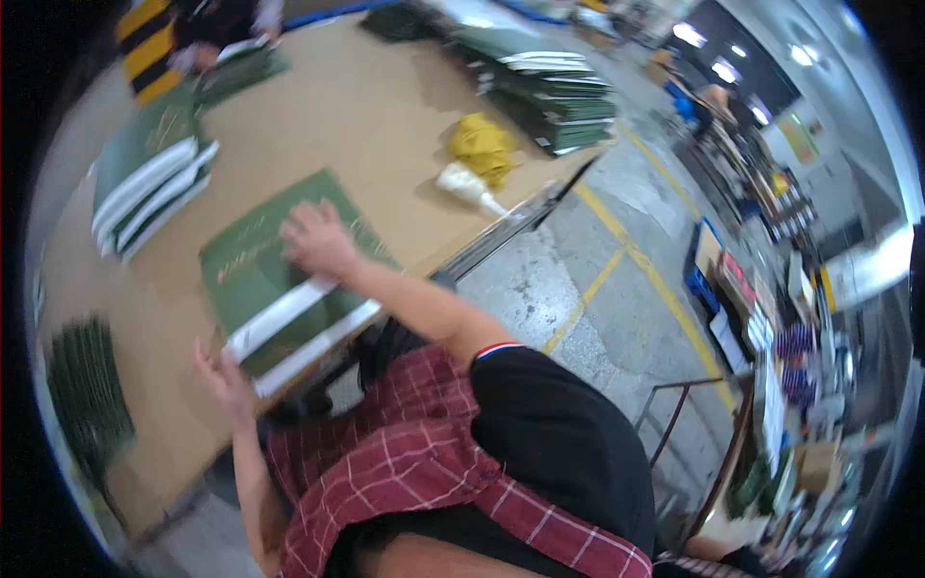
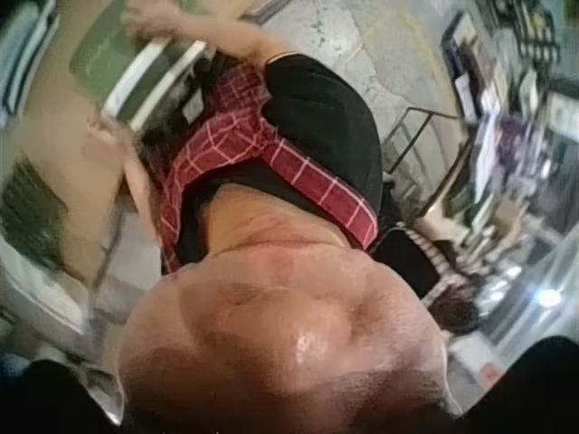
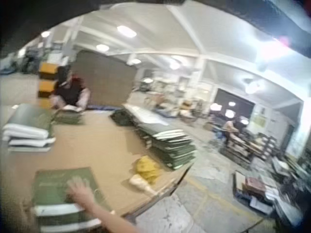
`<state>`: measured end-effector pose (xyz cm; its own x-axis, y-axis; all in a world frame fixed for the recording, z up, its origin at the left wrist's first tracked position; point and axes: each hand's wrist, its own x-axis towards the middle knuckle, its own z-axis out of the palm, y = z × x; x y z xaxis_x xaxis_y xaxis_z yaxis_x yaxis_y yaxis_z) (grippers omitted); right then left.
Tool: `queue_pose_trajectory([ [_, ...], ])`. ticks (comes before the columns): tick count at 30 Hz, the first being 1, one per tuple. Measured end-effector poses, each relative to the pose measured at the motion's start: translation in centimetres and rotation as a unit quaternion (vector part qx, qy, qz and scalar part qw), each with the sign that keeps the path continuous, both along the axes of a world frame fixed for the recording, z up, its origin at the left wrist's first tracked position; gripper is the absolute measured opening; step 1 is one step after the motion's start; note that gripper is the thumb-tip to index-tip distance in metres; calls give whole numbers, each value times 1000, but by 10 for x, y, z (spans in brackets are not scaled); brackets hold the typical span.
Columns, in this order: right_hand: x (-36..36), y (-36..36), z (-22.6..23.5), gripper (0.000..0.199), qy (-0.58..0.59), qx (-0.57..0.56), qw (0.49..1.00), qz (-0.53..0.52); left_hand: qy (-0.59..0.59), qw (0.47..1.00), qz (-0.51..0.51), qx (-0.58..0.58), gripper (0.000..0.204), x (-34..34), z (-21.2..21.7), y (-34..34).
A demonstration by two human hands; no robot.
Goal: Assembling and gluing paper gift bags or folders at a production table.
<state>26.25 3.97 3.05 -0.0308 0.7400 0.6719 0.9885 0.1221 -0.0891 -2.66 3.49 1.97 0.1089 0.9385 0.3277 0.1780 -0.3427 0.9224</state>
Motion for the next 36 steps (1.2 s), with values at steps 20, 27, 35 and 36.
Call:
queue_pose_trajectory([
  [20, 39, -133, 71, 28, 237, -36, 971, 18, 38, 993, -85, 74, 24, -12, -48, -33],
  [27, 58, -183, 27, 22, 102, -192, 972, 92, 104, 991, -87, 18, 16, -15, -33, -31],
  [35, 76, -154, 7, 26, -103, -207, 953, 194, 216, 949, -191, 127, 16, -15, -9, -8],
  [36, 81, -152, 7, 26, -122, -213, 948, 202, 215, 948, -194, 129, 16, -19, -8, -6],
])
